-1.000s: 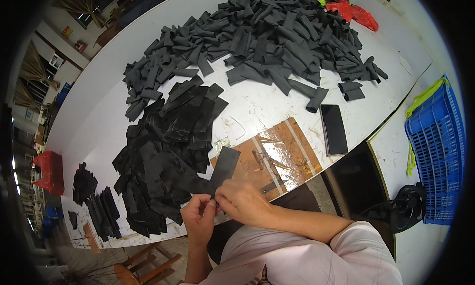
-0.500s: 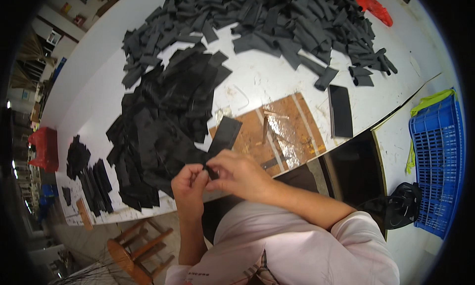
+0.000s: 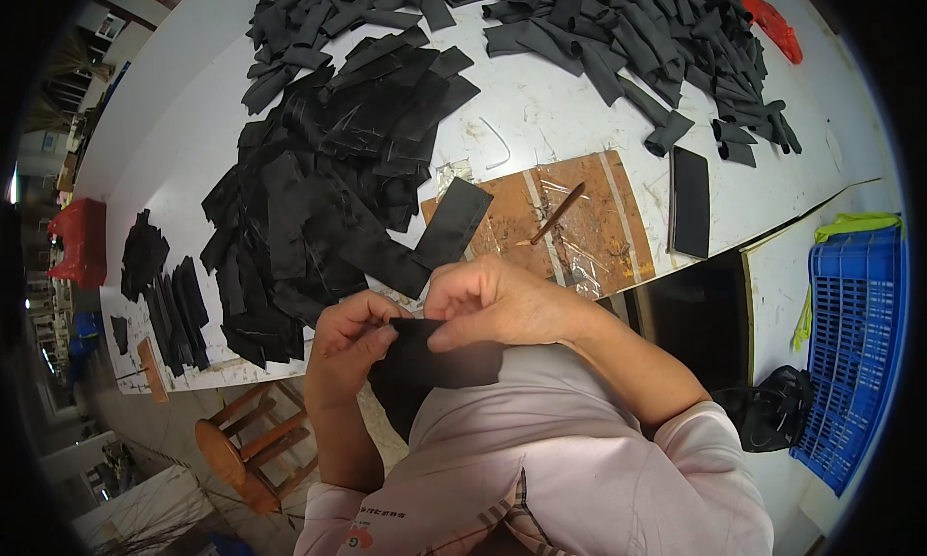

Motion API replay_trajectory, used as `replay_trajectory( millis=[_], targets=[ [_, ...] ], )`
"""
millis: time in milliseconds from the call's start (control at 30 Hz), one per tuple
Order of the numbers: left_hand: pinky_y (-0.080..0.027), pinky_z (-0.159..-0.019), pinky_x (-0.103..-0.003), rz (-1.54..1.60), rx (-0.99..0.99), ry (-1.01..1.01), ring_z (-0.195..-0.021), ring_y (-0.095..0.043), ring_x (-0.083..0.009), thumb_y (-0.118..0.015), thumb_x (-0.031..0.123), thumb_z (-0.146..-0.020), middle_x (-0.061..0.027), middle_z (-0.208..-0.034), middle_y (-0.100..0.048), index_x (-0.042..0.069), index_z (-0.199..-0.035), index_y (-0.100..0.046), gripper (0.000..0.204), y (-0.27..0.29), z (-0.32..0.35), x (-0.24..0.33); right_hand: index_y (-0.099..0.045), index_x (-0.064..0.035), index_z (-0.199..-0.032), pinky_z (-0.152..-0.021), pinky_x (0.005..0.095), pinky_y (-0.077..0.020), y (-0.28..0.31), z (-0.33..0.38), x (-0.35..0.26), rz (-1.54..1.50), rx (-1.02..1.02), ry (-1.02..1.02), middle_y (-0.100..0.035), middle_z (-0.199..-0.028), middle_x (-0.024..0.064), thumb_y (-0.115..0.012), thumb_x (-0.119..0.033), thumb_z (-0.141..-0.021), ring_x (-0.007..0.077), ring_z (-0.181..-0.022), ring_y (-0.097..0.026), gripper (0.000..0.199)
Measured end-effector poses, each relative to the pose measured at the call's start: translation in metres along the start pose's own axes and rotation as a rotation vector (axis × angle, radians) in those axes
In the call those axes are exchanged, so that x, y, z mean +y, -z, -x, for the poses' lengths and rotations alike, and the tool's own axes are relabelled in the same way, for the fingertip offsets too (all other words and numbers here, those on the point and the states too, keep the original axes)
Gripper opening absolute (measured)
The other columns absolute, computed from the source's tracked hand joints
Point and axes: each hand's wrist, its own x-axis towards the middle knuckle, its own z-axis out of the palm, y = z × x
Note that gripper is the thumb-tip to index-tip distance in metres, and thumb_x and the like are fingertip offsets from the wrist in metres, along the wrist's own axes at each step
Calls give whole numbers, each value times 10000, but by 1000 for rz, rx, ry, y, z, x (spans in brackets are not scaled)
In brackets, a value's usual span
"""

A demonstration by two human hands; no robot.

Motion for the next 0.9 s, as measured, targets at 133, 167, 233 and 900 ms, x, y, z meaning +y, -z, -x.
replay_trajectory(
  millis=[133,167,233,900],
  targets=[
    [-430,-577,-212,288,83,22,-632,-524,-92,-484,45,-808,-46,-731,-555,-9,-865,-545,99,-5,-3,0,-602,-3,-766,-594,215,-388,-2,-1,2,94,131,19,-533,-708,9,-635,-80,-726,84,-657,-497,93],
    [-407,-548,-189,350,109,50,-611,-510,-82,-499,95,-817,-53,-743,-561,-27,-893,-542,151,-5,-4,0,-602,-3,-766,-594,215,-388,-2,-1,1,94,123,18,-533,-708,9,-635,-80,-726,84,-657,-497,93],
    [-384,-519,-166,413,141,78,-590,-496,-71,-514,145,-826,-61,-754,-567,-46,-922,-539,215,-3,-5,0,-610,-3,-788,-613,232,-401,-2,-1,1,81,131,1,-558,-716,28,-618,-88,-740,101,-677,-515,97],
    [-419,-435,-202,236,-77,238,-509,-537,-108,-588,16,-737,-75,-615,-576,-19,-733,-576,37,5,-10,-3,-601,3,-791,-650,229,-423,-5,0,-3,-19,96,-81,-584,-735,33,-629,-45,-724,101,-723,-532,87]
  ],
)
